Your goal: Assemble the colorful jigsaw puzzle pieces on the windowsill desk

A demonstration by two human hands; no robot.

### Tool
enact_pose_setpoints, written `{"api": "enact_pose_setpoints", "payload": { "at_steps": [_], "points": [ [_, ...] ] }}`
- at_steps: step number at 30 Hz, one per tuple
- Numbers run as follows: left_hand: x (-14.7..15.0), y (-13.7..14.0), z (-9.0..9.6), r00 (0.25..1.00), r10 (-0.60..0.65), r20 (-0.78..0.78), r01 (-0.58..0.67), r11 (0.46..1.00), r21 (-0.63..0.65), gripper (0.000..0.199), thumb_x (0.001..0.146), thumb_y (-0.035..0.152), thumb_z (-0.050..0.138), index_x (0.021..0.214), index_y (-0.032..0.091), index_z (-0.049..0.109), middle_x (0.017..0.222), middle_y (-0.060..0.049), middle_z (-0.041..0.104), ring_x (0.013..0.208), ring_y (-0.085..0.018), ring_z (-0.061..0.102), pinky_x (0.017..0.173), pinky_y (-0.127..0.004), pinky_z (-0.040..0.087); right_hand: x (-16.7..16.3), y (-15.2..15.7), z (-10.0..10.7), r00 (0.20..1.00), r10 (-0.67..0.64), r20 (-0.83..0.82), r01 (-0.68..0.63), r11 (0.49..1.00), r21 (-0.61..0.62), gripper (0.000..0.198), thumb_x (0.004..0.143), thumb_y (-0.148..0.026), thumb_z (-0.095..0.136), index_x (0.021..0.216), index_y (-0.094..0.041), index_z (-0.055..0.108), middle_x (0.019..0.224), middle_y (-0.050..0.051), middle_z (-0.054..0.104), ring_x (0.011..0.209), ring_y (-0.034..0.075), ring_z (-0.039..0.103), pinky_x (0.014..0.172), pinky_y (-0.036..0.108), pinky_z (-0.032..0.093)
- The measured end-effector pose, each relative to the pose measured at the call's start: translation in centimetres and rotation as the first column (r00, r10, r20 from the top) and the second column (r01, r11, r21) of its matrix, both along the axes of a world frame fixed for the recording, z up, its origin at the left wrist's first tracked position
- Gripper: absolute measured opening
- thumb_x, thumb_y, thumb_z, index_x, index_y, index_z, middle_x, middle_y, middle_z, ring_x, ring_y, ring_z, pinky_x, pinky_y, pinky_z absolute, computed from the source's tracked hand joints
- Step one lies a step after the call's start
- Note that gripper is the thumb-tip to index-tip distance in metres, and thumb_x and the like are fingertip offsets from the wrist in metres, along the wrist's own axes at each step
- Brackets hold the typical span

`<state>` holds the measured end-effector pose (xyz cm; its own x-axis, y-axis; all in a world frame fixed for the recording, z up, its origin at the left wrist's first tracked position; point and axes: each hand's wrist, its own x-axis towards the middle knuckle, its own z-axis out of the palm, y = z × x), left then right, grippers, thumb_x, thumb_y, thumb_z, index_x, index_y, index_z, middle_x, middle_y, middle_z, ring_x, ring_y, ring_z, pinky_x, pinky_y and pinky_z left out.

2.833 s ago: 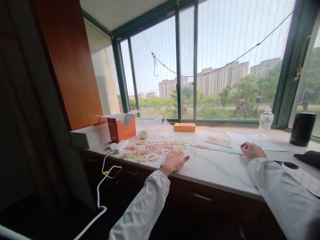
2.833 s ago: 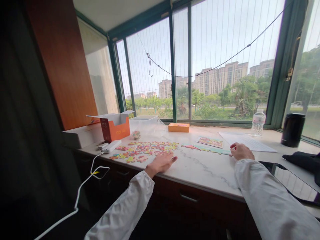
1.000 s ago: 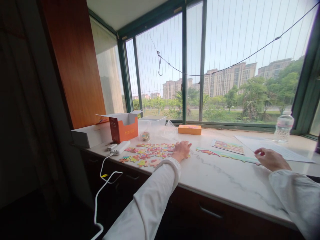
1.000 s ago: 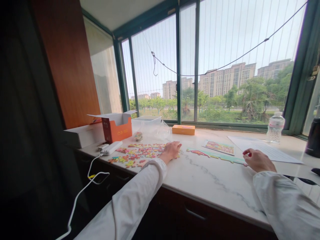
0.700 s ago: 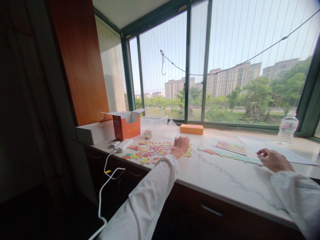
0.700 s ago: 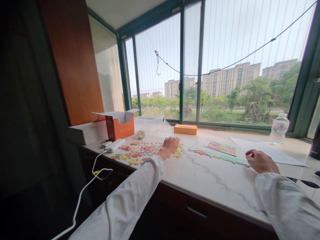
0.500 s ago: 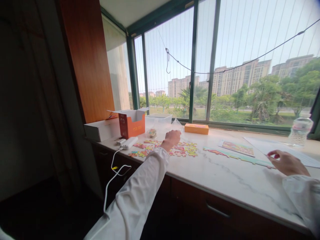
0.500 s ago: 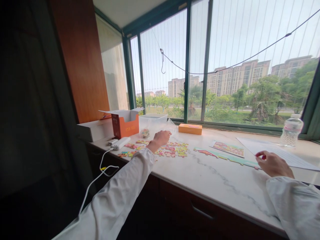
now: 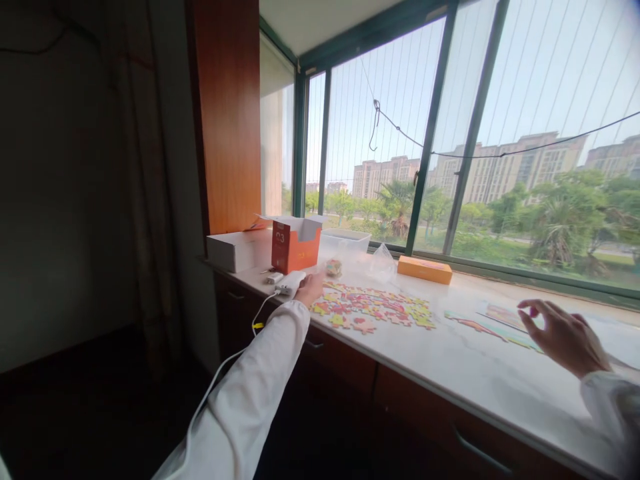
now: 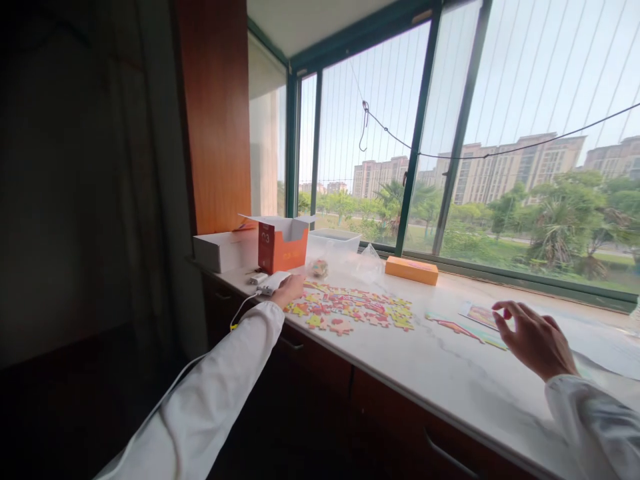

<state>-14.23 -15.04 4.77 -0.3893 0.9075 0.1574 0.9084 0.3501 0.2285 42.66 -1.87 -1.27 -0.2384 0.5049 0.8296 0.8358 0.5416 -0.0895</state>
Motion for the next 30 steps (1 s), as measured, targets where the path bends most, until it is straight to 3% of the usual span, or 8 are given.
{"api": "enact_pose_setpoints", "payload": {
  "at_steps": [3, 8, 14, 17, 20, 25, 30],
  "points": [
    [-0.8, 0.7, -0.8, 0.999, -0.024, -0.044, 0.024, 1.0, -0.014, 0.033, 0.078, 0.018, 0.069, 0.111, 0.013, 0.068, 0.109, -0.019, 0.07, 0.11, -0.031, 0.063, 0.088, -0.038, 0.05, -9.5, -2.4, 1.9, 0.98, 0.124, 0.156, -0.113, 0.99, -0.079, 0.027, 0.091, -0.047, 0.043, 0.099, -0.027, 0.06, 0.092, 0.009, 0.07, 0.077, 0.021, 0.063, 0.078, 0.039, 0.039],
    [-1.5, 1.8, -1.6, 0.997, -0.044, -0.068, 0.043, 0.999, -0.014, 0.036, 0.077, 0.018, 0.072, 0.112, 0.011, 0.067, 0.113, -0.021, 0.068, 0.116, -0.033, 0.059, 0.091, -0.039, 0.05, -24.3, -4.3, 3.9, 0.926, 0.301, 0.229, -0.239, 0.935, -0.262, 0.024, 0.092, -0.038, 0.046, 0.093, -0.025, 0.066, 0.091, 0.003, 0.07, 0.077, 0.016, 0.064, 0.078, 0.032, 0.04],
    [-1.6, 2.0, -2.6, 0.997, -0.048, -0.066, 0.05, 0.998, 0.024, 0.027, 0.08, 0.016, 0.065, 0.107, 0.012, 0.068, 0.11, -0.017, 0.069, 0.118, -0.03, 0.056, 0.09, -0.036, 0.049, -36.8, -3.1, 4.0, 0.904, 0.393, 0.169, -0.266, 0.826, -0.497, 0.021, 0.088, -0.036, 0.056, 0.093, -0.024, 0.073, 0.091, 0.003, 0.072, 0.082, 0.017, 0.064, 0.074, 0.027, 0.042],
    [-1.6, 2.0, -3.5, 0.996, -0.047, -0.078, 0.053, 0.995, 0.08, 0.026, 0.085, 0.014, 0.057, 0.109, 0.012, 0.067, 0.111, -0.016, 0.068, 0.122, -0.028, 0.053, 0.095, -0.034, 0.047, -40.9, -2.1, 3.4, 0.906, 0.398, 0.141, -0.255, 0.781, -0.57, 0.02, 0.086, -0.035, 0.06, 0.094, -0.025, 0.075, 0.094, 0.004, 0.073, 0.087, 0.019, 0.064, 0.077, 0.028, 0.044],
    [-1.7, 2.0, -4.6, 0.995, -0.037, -0.087, 0.049, 0.99, 0.136, 0.032, 0.089, 0.015, 0.051, 0.119, 0.013, 0.062, 0.121, -0.016, 0.063, 0.126, -0.028, 0.048, 0.101, -0.036, 0.044, -43.8, -0.9, 2.5, 0.913, 0.384, 0.137, -0.234, 0.768, -0.596, 0.019, 0.085, -0.035, 0.063, 0.096, -0.026, 0.076, 0.095, 0.004, 0.073, 0.088, 0.019, 0.064, 0.078, 0.028, 0.045],
    [-1.8, 2.3, -5.7, 0.997, -0.023, -0.079, 0.036, 0.986, 0.161, 0.035, 0.091, 0.019, 0.049, 0.124, 0.012, 0.057, 0.127, -0.017, 0.059, 0.133, -0.028, 0.043, 0.108, -0.038, 0.038, -46.6, 0.8, 1.3, 0.92, 0.369, 0.131, -0.218, 0.761, -0.611, 0.023, 0.083, -0.036, 0.066, 0.1, -0.025, 0.075, 0.099, 0.005, 0.071, 0.091, 0.019, 0.064, 0.082, 0.028, 0.046],
    [-1.8, 2.4, -6.0, 0.998, 0.015, -0.062, -0.005, 0.987, 0.158, 0.037, 0.091, 0.016, 0.046, 0.126, 0.015, 0.057, 0.128, -0.014, 0.06, 0.138, -0.028, 0.037, 0.113, -0.039, 0.033, -48.4, 2.1, 0.5, 0.922, 0.374, 0.099, -0.233, 0.741, -0.63, 0.033, 0.082, -0.04, 0.068, 0.106, -0.019, 0.074, 0.115, 0.012, 0.066, 0.102, 0.025, 0.063, 0.091, 0.034, 0.045]
  ]
}}
